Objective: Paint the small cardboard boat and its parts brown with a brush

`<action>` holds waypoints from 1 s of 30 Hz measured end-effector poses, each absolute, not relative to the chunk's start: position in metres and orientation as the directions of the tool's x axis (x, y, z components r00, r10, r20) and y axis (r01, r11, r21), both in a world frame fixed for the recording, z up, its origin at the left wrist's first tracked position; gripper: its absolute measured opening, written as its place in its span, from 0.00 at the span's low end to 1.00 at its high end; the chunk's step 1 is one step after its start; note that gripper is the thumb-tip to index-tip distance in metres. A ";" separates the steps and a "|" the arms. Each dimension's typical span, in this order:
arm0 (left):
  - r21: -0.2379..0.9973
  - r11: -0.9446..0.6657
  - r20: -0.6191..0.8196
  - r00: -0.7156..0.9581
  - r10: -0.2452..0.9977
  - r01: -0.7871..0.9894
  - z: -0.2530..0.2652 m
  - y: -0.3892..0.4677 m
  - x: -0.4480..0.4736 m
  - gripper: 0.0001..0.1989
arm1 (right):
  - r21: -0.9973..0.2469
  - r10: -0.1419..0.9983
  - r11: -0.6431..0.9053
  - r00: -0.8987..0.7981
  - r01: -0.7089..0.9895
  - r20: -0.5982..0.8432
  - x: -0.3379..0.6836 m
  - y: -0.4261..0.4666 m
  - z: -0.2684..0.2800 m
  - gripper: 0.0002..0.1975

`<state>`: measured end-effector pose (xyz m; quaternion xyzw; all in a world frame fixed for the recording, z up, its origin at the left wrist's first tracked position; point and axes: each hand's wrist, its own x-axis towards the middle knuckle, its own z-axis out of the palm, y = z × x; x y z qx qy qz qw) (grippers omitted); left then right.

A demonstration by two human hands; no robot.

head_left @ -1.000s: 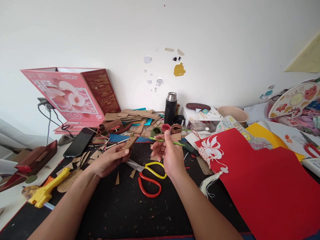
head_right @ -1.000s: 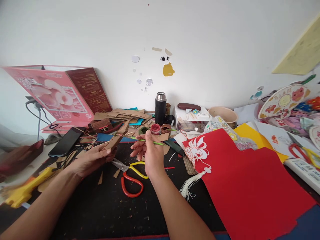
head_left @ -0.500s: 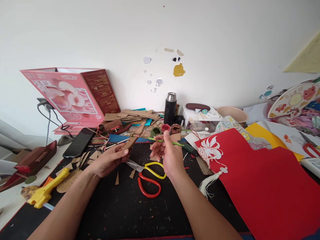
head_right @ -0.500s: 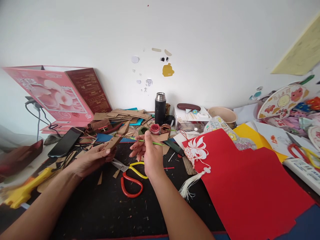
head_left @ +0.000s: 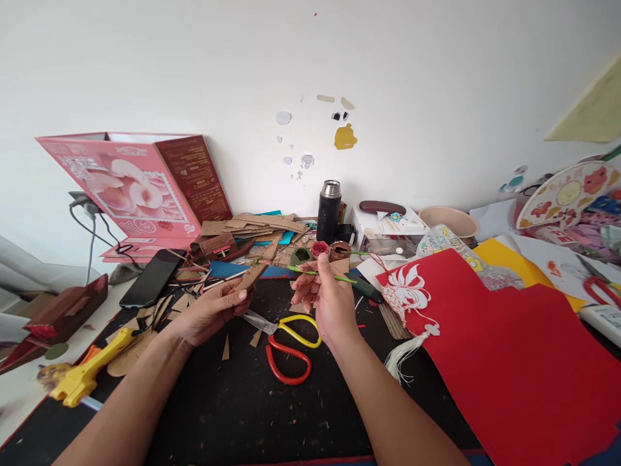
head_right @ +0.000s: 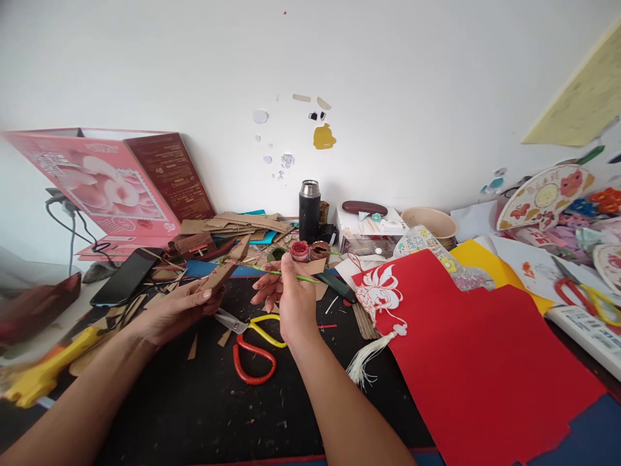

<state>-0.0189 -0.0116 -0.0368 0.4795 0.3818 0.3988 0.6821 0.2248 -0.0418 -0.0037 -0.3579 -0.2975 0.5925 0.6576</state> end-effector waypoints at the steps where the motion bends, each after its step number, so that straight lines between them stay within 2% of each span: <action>1: 0.958 0.221 -0.136 0.391 0.910 -0.181 -0.037 -0.012 -0.019 0.22 | -0.824 0.993 0.036 0.115 -0.565 -0.036 0.224 -0.042 -0.004 0.33; 13: 0.956 0.226 -0.131 0.413 0.901 -0.189 -0.037 -0.012 -0.019 0.20 | -0.812 0.988 0.071 0.155 -0.580 -0.025 0.230 -0.039 -0.005 0.31; 30: 0.962 0.223 -0.146 0.390 0.909 -0.160 -0.040 -0.012 -0.020 0.24 | -0.806 0.984 0.085 0.177 -0.585 -0.025 0.233 -0.037 -0.003 0.33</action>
